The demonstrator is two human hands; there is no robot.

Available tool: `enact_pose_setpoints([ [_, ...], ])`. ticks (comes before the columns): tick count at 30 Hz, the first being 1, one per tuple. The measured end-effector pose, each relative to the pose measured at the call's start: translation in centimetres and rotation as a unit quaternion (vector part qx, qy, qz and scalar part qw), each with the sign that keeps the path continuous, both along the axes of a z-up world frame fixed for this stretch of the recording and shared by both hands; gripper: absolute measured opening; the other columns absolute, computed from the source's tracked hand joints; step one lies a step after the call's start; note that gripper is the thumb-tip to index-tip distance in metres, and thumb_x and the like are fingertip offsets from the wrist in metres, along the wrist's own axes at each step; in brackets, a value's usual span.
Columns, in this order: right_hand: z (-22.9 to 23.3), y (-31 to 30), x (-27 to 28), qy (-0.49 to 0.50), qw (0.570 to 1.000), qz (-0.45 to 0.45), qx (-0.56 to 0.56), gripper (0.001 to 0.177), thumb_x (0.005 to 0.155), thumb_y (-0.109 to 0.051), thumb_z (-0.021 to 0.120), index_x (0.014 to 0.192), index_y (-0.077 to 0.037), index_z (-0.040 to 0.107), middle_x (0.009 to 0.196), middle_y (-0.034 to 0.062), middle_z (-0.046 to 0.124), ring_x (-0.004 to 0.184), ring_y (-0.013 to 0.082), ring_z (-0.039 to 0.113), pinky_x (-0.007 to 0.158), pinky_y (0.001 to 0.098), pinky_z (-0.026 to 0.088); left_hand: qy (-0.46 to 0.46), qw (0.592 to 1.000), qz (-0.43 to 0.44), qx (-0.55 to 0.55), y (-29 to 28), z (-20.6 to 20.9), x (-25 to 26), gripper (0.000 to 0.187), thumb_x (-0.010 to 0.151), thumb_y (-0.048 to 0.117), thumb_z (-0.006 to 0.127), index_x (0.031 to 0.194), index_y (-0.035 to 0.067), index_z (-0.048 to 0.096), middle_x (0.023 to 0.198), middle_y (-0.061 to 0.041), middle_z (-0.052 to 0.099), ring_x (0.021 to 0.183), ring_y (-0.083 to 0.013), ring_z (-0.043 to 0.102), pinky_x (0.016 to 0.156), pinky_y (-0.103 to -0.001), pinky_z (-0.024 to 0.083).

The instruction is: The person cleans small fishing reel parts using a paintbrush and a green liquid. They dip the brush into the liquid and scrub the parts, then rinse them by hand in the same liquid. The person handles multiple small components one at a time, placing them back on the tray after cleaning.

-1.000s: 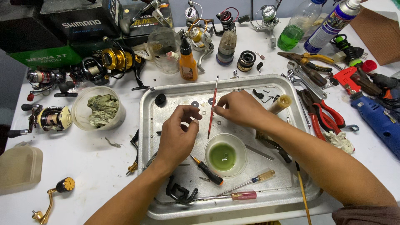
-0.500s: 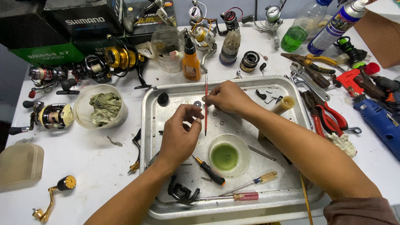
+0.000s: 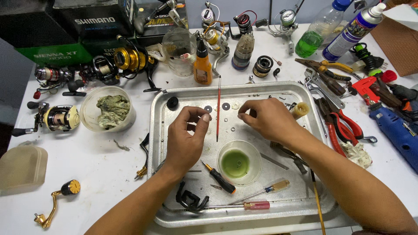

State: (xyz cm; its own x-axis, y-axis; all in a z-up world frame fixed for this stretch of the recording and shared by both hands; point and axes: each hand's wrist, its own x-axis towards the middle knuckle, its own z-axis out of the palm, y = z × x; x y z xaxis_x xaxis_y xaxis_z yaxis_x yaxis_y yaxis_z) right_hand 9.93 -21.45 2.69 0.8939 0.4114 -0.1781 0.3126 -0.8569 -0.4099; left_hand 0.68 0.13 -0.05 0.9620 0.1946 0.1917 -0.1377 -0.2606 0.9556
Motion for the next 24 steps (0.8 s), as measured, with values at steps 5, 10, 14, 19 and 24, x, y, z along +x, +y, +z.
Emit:
enact_pose_setpoints([
  [5, -1.1, -0.7, -0.2, 0.007, 1.0, 0.02, -0.023, 0.022, 0.091, -0.026, 0.066, 0.108, -0.022, 0.079, 0.078, 0.0067, 0.079, 0.085, 0.0345, 0.076, 0.08, 0.046, 0.058, -0.003, 1.0, -0.004, 0.003, 0.1, 0.1, 0.1, 0.018, 0.102, 0.026, 0.062, 0.102, 0.009, 0.068, 0.094, -0.012, 0.076, 0.087, -0.0244, 0.072, 0.069, -0.036, 0.057],
  [10, -2.9, -0.7, 0.3, -0.03, 0.997, 0.072, -0.006, 0.022, 0.091, -0.026, 0.066, 0.11, -0.02, 0.076, 0.077, 0.0095, 0.077, 0.081, 0.0398, 0.073, 0.076, 0.052, 0.058, -0.02, 1.0, -0.018, -0.003, 1.5, 0.7, 0.6, 0.013, 0.099, 0.022, 0.066, 0.098, 0.009, 0.07, 0.096, -0.008, 0.076, 0.089, -0.0198, 0.071, 0.07, -0.032, 0.057],
  [14, -4.0, -0.3, -0.1, -0.092, 0.99, 0.107, -0.019, 0.021, 0.093, -0.026, 0.066, 0.112, -0.02, 0.073, 0.076, 0.0083, 0.075, 0.078, 0.0356, 0.073, 0.073, 0.0492, 0.06, -0.068, 0.997, -0.013, 0.023, 3.4, 1.7, 0.7, 0.013, 0.1, 0.018, 0.069, 0.09, 0.009, 0.069, 0.097, -0.008, 0.075, 0.091, -0.0166, 0.07, 0.071, -0.028, 0.055],
  [19, -5.1, 0.2, -0.3, -0.136, 0.983, 0.118, 0.017, 0.019, 0.093, -0.025, 0.069, 0.11, -0.018, 0.073, 0.077, 0.0093, 0.072, 0.078, 0.0353, 0.073, 0.07, 0.0487, 0.059, -0.077, 0.996, -0.021, 0.03, 4.8, 2.6, 0.4, 0.017, 0.1, 0.02, 0.069, 0.087, 0.01, 0.069, 0.098, -0.007, 0.075, 0.094, -0.0156, 0.068, 0.073, -0.027, 0.053],
  [24, -6.5, 1.0, 0.4, -0.145, 0.979, 0.136, 0.048, 0.018, 0.091, -0.026, 0.071, 0.108, -0.019, 0.072, 0.083, 0.0101, 0.066, 0.082, 0.0368, 0.07, 0.072, 0.0495, 0.058, -0.067, 0.997, -0.023, 0.039, 5.0, 2.7, 0.2, 0.016, 0.101, 0.019, 0.067, 0.089, 0.008, 0.068, 0.099, -0.009, 0.074, 0.096, -0.0187, 0.068, 0.074, -0.03, 0.054],
])
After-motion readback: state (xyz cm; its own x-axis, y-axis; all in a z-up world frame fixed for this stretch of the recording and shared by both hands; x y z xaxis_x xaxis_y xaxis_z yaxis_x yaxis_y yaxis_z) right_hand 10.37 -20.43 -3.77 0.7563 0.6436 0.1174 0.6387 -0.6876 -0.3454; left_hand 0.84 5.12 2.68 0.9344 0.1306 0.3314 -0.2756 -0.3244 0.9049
